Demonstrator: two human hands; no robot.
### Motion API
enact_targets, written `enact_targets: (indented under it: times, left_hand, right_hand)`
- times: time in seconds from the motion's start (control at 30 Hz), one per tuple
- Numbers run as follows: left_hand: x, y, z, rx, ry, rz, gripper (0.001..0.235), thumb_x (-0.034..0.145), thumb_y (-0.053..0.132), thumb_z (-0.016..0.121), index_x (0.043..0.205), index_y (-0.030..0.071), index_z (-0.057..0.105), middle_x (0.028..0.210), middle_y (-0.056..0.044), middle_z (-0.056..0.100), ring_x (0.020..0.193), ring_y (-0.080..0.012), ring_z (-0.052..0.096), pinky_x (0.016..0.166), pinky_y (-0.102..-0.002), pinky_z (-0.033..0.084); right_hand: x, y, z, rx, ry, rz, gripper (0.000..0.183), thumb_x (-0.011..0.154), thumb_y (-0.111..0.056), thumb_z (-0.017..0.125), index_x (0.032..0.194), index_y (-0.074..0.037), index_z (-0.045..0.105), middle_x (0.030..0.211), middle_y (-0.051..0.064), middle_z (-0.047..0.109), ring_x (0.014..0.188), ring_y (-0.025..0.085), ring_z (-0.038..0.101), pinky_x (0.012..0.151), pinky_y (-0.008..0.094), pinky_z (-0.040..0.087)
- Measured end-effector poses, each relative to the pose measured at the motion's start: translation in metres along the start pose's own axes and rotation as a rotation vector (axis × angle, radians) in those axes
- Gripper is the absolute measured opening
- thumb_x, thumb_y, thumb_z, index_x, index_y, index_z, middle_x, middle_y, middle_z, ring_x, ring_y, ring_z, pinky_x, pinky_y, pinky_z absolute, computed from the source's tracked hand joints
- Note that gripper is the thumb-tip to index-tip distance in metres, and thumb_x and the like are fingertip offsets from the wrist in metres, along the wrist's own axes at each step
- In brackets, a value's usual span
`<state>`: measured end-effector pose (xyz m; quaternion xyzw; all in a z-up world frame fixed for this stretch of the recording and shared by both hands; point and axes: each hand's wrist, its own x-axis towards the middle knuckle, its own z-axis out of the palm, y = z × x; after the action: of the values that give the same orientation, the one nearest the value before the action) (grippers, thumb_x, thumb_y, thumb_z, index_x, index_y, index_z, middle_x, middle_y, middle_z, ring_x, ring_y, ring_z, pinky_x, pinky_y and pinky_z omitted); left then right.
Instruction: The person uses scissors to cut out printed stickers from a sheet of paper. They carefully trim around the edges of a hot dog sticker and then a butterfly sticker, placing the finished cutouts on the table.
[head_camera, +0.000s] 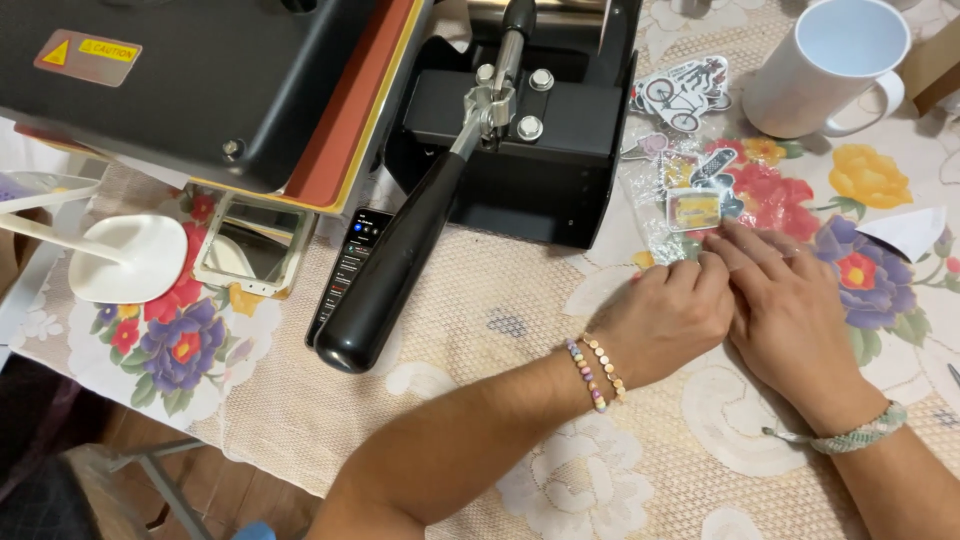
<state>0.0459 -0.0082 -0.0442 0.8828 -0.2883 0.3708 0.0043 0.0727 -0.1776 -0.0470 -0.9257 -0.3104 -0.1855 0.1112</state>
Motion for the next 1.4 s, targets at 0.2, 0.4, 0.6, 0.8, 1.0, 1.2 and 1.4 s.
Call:
enact_targets:
  times: [0.2, 0.4, 0.6, 0.8, 1.0, 1.2, 1.4]
  left_hand:
    - [-0.028, -0.017, -0.046, -0.158, -0.182, -0.093, 0.007, 0.092, 0.007, 0.060, 0.086, 0.008, 0.064, 0.108, -0.018, 0.070, 0.096, -0.0258, 0.064, 0.073, -0.031, 0.051]
    - [-0.127, -0.117, -0.129, 0.281, -0.184, -0.463, 0.044, 0.089, 0.051, 0.074, 0.109, 0.012, 0.069, 0.111, -0.009, 0.068, 0.077, -0.0140, 0.064, 0.040, -0.021, 0.049]
    - [-0.171, -0.159, -0.158, 0.091, -0.404, -0.794, 0.113, 0.057, 0.059, 0.087, 0.150, 0.011, 0.043, 0.157, -0.024, 0.030, 0.143, -0.0496, 0.025, 0.114, -0.066, 0.018]
    - [-0.136, -0.163, -0.171, -0.101, -0.604, -0.980, 0.134, 0.049, 0.063, 0.090, 0.152, -0.002, 0.033, 0.165, -0.016, 0.019, 0.152, -0.0425, 0.006, 0.123, -0.057, -0.006]
    - [-0.152, -0.176, -0.160, -0.043, -0.688, -0.930, 0.134, 0.048, 0.074, 0.086, 0.153, 0.009, 0.033, 0.166, -0.008, 0.016, 0.153, -0.0396, 0.004, 0.123, -0.059, -0.001]
    - [-0.165, -0.186, -0.152, 0.071, -0.749, -0.824, 0.134, 0.049, 0.088, 0.075, 0.153, 0.013, 0.037, 0.166, -0.009, 0.018, 0.154, -0.0396, 0.004, 0.123, -0.060, 0.004]
    - [-0.177, -0.163, -0.165, 0.107, -0.357, -0.754, 0.122, 0.052, 0.064, 0.082, 0.151, 0.007, 0.040, 0.152, -0.014, 0.041, 0.145, -0.0405, 0.034, 0.108, -0.067, 0.037]
  right_hand:
    - [0.000, -0.001, -0.001, 0.042, 0.074, -0.001, 0.040, 0.090, -0.007, 0.059, 0.129, -0.002, 0.065, 0.137, 0.016, 0.066, 0.122, 0.036, 0.059, 0.106, 0.048, 0.046]
    - [-0.002, 0.000, -0.001, 0.093, 0.067, 0.046, 0.039, 0.087, -0.007, 0.059, 0.126, -0.004, 0.065, 0.133, 0.014, 0.065, 0.118, 0.035, 0.059, 0.101, 0.048, 0.047]
    - [-0.002, 0.000, -0.002, 0.110, 0.061, 0.049, 0.036, 0.089, -0.007, 0.058, 0.124, -0.003, 0.065, 0.131, 0.014, 0.065, 0.117, 0.034, 0.059, 0.097, 0.048, 0.048]
    - [-0.008, 0.008, 0.021, -0.003, 0.042, 0.182, 0.044, 0.083, -0.016, 0.062, 0.125, -0.021, 0.070, 0.130, 0.000, 0.068, 0.122, 0.028, 0.062, 0.101, 0.040, 0.049]
    - [-0.009, 0.008, 0.021, 0.020, 0.049, 0.178, 0.043, 0.083, -0.016, 0.062, 0.125, -0.019, 0.069, 0.130, 0.003, 0.067, 0.122, 0.028, 0.061, 0.102, 0.040, 0.048]
    - [-0.007, 0.007, 0.019, 0.058, 0.043, 0.183, 0.043, 0.081, -0.015, 0.062, 0.124, -0.018, 0.069, 0.129, 0.005, 0.067, 0.122, 0.030, 0.061, 0.103, 0.042, 0.047]
    - [-0.007, 0.010, 0.018, 0.079, 0.033, 0.164, 0.045, 0.080, -0.016, 0.063, 0.125, -0.017, 0.068, 0.128, 0.006, 0.067, 0.121, 0.030, 0.062, 0.102, 0.043, 0.048]
